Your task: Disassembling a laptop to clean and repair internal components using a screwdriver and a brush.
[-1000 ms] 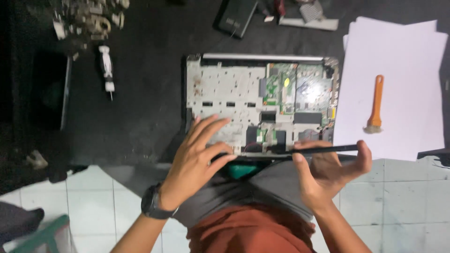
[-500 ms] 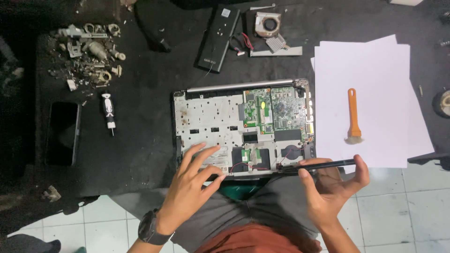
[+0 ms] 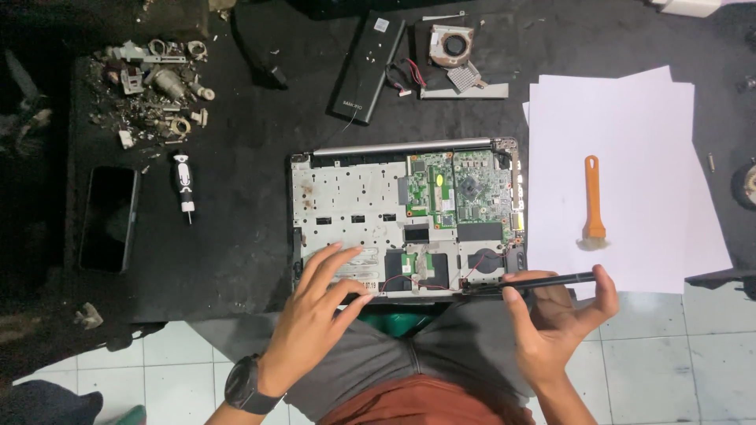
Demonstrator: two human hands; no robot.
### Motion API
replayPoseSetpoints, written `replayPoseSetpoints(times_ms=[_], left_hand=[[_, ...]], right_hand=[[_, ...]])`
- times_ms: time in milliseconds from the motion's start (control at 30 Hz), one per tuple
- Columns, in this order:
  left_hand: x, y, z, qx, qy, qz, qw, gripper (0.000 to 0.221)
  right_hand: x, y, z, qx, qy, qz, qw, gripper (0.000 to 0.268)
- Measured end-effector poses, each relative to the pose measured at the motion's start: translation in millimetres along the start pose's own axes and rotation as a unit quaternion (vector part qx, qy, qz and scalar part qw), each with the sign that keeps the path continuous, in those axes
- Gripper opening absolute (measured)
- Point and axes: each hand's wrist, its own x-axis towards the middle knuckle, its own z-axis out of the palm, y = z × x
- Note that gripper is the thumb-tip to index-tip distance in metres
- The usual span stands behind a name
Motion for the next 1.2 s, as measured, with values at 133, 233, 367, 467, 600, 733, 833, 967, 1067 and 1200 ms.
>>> replayPoseSetpoints(times_ms=[133,233,367,467,600,733,833,967,1067,1200], left_hand=[[-0.1,0.1,1.0,0.02,-0.003,0.003,1.0,0.012],[-0.2,-2.5,2.3,0.037,0.002,0.018,0.999,0.011],[-1.1,-5.2,3.5,0.053,0.017,0.048,0.997,0.011],[-2.3,-6.7,3.9,0.068,0.013,0.056,0.996,0.011],[-2.9,-7.1,4.5,0.082,0.001,0.055,0.995,0.01],[-1.4,-4.4,4.0,0.086,0.0,0.045,0.995,0.011],[-2.0,-3.5,6.0,0.079,0.002,0.035,0.996,0.013],[-2.5,0.1,5.8,0.033,0.005,0.011,0.999,0.011],[-1.8,1.5,4.4,-0.008,0.005,-0.014,1.0,0.011],[8.0,4.8,-6.5,-0.046,0.034,-0.02,0.998,0.01]], right_hand=[[-1.9,0.6,-0.3,0.005,-0.003,0.008,1.0,0.077],[-2.0,0.0,0.1,-0.001,0.001,0.003,1.0,0.076],[-2.3,1.0,-0.4,0.006,0.003,0.0,1.0,0.078],[-4.2,1.1,-0.8,0.006,-0.001,-0.003,1.0,0.077],[-4.5,-0.6,0.1,0.002,-0.003,-0.006,1.0,0.078],[-4.3,-1.4,0.7,0.01,0.0,-0.005,1.0,0.079],[-3.9,-2.6,1.2,0.004,-0.006,-0.011,1.0,0.078],[-4.6,-2.8,0.4,0.011,-0.003,-0.006,1.0,0.078],[-5.0,-2.9,0.9,0.007,-0.002,-0.006,1.0,0.077],[-6.8,-4.0,-2.4,-0.003,0.002,0.011,1.0,0.078]])
